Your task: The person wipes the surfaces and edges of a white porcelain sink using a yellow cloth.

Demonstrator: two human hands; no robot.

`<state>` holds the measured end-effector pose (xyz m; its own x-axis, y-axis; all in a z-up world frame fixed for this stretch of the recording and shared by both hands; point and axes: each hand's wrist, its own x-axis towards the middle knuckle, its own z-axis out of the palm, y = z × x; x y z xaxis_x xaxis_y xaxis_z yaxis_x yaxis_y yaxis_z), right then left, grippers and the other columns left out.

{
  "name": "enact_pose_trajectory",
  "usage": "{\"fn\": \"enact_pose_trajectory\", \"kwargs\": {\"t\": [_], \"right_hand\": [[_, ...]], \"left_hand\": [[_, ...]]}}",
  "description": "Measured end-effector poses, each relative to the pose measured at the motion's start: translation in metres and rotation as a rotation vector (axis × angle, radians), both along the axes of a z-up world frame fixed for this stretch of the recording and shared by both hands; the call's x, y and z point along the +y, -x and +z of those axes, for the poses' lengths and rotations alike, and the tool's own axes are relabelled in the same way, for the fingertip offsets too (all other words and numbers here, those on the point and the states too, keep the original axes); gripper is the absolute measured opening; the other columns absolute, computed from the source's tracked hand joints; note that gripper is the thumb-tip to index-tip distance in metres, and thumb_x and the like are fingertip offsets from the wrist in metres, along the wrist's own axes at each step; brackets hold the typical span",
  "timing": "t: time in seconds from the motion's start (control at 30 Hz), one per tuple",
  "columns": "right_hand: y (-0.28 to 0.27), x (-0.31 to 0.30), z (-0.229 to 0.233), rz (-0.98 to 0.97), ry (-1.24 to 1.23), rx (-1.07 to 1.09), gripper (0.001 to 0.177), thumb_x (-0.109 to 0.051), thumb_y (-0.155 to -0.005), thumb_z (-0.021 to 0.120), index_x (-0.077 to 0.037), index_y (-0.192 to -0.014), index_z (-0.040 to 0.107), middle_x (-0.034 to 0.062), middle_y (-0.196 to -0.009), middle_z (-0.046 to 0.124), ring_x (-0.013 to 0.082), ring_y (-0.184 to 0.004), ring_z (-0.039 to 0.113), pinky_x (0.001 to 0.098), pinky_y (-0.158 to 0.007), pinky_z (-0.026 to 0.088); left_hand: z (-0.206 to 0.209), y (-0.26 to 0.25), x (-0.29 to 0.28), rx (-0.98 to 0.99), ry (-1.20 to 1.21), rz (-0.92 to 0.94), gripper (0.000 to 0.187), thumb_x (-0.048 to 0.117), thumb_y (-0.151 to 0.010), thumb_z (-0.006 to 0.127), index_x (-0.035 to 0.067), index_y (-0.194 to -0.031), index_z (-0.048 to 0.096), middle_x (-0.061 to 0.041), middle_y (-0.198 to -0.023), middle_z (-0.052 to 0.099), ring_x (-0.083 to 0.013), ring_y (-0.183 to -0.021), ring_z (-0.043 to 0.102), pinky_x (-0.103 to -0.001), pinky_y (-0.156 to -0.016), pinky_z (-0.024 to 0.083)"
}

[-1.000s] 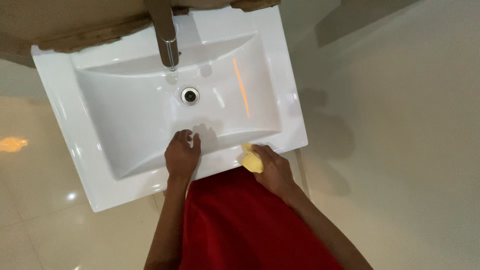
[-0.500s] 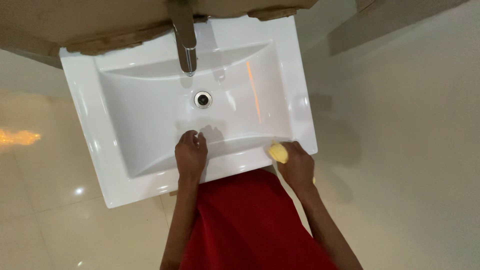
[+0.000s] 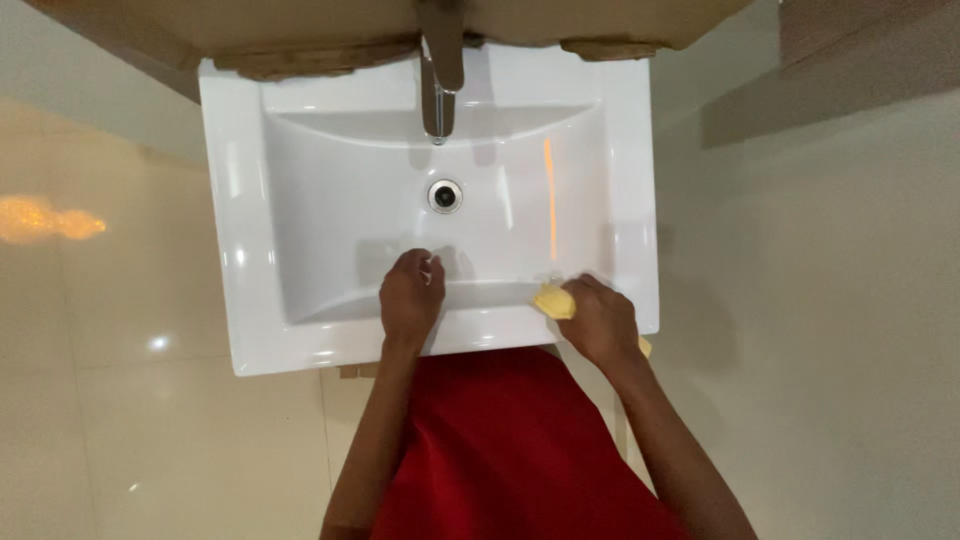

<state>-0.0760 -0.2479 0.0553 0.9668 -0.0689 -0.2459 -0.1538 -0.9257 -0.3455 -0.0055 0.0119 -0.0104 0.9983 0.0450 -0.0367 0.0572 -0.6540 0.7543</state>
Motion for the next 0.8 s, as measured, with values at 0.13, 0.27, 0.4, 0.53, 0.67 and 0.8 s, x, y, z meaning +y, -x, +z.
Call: {"fn": "enact_pose_trajectory", "kwargs": {"t": [0.13, 0.27, 0.4, 0.53, 0.67, 0.8], "right_hand": [[-0.025, 0.036, -0.019, 0.227, 0.008, -0.148, 0.038, 0.003, -0.070, 0.077, -0.004, -0.107, 0.074, 0.0113, -0.104, 0.071, 0.0299, -0.089, 0.071, 0.0407, -0.077, 0.059], [-0.007, 0.033, -0.004, 0.257, 0.000, -0.105, 0.046, 0.005, -0.072, 0.076, -0.005, -0.116, 0.072, 0.0085, -0.109, 0.069, 0.0285, -0.092, 0.070, 0.0392, -0.076, 0.060], [0.013, 0.033, 0.017, 0.303, -0.191, -0.118, 0.059, 0.004, -0.063, 0.079, -0.005, -0.120, 0.070, 0.0080, -0.115, 0.069, 0.0304, -0.098, 0.070, 0.0388, -0.080, 0.060], [0.025, 0.039, 0.023, 0.303, -0.266, 0.151, 0.054, -0.002, -0.064, 0.082, -0.008, -0.116, 0.069, 0.0036, -0.113, 0.069, 0.0265, -0.097, 0.071, 0.0363, -0.087, 0.059], [0.017, 0.040, 0.024, 0.359, -0.234, 0.151, 0.047, -0.001, -0.068, 0.079, -0.012, -0.113, 0.073, 0.0026, -0.110, 0.071, 0.0277, -0.098, 0.070, 0.0391, -0.085, 0.058], [0.004, 0.050, 0.017, 0.483, -0.188, 0.134, 0.047, 0.003, -0.066, 0.076, -0.008, -0.112, 0.070, 0.0061, -0.106, 0.067, 0.0290, -0.096, 0.068, 0.0411, -0.080, 0.057]], "left_hand": [[0.005, 0.004, -0.004, -0.079, -0.065, -0.047, 0.019, 0.021, -0.096, 0.066, 0.003, -0.098, 0.070, -0.012, -0.091, 0.074, -0.0292, -0.079, 0.071, -0.042, -0.069, 0.057], [0.006, 0.000, -0.003, 0.022, 0.002, 0.015, 0.017, 0.020, -0.098, 0.064, 0.004, -0.099, 0.070, -0.011, -0.093, 0.073, -0.0276, -0.076, 0.071, -0.041, -0.069, 0.057], [0.008, 0.003, -0.007, 0.024, -0.037, -0.001, 0.018, 0.022, -0.097, 0.064, 0.005, -0.097, 0.070, -0.010, -0.091, 0.074, -0.0290, -0.078, 0.070, -0.043, -0.069, 0.056], [0.006, 0.005, -0.009, 0.052, -0.107, -0.090, 0.020, 0.024, -0.096, 0.062, 0.006, -0.099, 0.070, -0.008, -0.091, 0.074, -0.0282, -0.081, 0.071, -0.043, -0.070, 0.057], [0.006, 0.005, -0.007, 0.060, -0.084, -0.075, 0.019, 0.024, -0.096, 0.062, 0.006, -0.098, 0.070, -0.008, -0.091, 0.074, -0.0273, -0.082, 0.071, -0.043, -0.071, 0.057], [0.010, 0.004, -0.009, 0.051, -0.083, -0.075, 0.018, 0.024, -0.096, 0.063, 0.007, -0.097, 0.069, -0.008, -0.090, 0.074, -0.0282, -0.083, 0.071, -0.044, -0.071, 0.057]]}}
